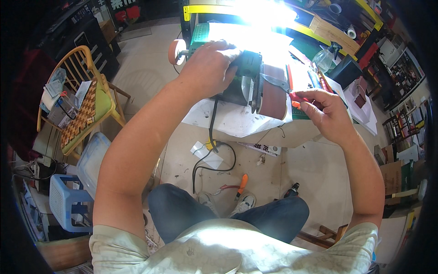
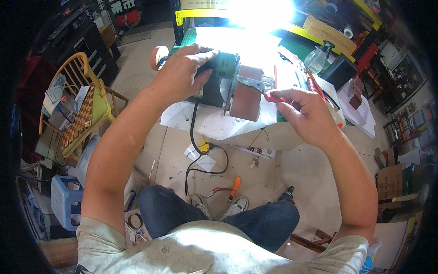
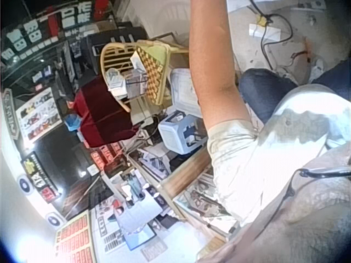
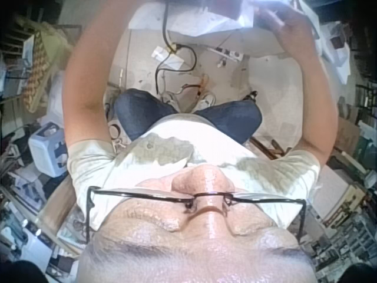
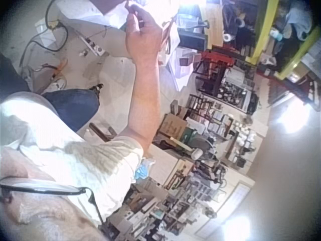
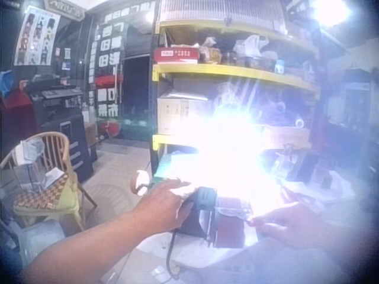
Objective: The person uses a bench grinder to sharpen the cutting edges of a pair of pliers. They hold the pliers with one hand and press the jaws against the rotating grinding wheel, repeatedly adjusting the angle and position to shape the edges.
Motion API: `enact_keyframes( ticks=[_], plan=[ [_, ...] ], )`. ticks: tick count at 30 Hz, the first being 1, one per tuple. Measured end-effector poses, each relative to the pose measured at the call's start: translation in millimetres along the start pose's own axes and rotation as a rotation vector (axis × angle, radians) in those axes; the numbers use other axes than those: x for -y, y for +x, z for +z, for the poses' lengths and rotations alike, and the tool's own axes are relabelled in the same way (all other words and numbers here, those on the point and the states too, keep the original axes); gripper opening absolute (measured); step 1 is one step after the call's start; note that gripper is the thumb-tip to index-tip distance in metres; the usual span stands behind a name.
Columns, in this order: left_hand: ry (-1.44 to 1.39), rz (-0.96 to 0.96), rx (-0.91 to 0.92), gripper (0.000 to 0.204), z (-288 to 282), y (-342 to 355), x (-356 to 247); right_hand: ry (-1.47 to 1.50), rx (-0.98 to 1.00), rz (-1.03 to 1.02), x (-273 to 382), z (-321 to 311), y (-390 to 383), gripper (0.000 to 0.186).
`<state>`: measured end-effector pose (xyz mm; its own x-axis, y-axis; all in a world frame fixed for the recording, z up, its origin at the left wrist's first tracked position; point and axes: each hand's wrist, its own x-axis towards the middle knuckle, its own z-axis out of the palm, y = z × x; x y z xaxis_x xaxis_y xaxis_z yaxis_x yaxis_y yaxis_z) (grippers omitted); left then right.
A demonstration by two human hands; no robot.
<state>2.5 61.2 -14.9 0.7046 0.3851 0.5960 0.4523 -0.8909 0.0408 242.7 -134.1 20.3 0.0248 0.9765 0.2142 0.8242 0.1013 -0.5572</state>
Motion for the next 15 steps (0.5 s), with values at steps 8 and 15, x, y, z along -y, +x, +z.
enact_keyframes(
  ticks=[8, 15],
  plan=[
    [0.042, -0.038, 0.089, 0.04, -2.2, 0.0, -1.4, 0.013, -0.018, 0.008, -2.2, -5.4, -5.1, 0.026],
    [0.031, -0.054, 0.122, 0.041, -5.1, 1.1, -1.9, 0.001, -0.024, 0.0, -1.7, -9.4, -9.2, 0.024]
  ],
)
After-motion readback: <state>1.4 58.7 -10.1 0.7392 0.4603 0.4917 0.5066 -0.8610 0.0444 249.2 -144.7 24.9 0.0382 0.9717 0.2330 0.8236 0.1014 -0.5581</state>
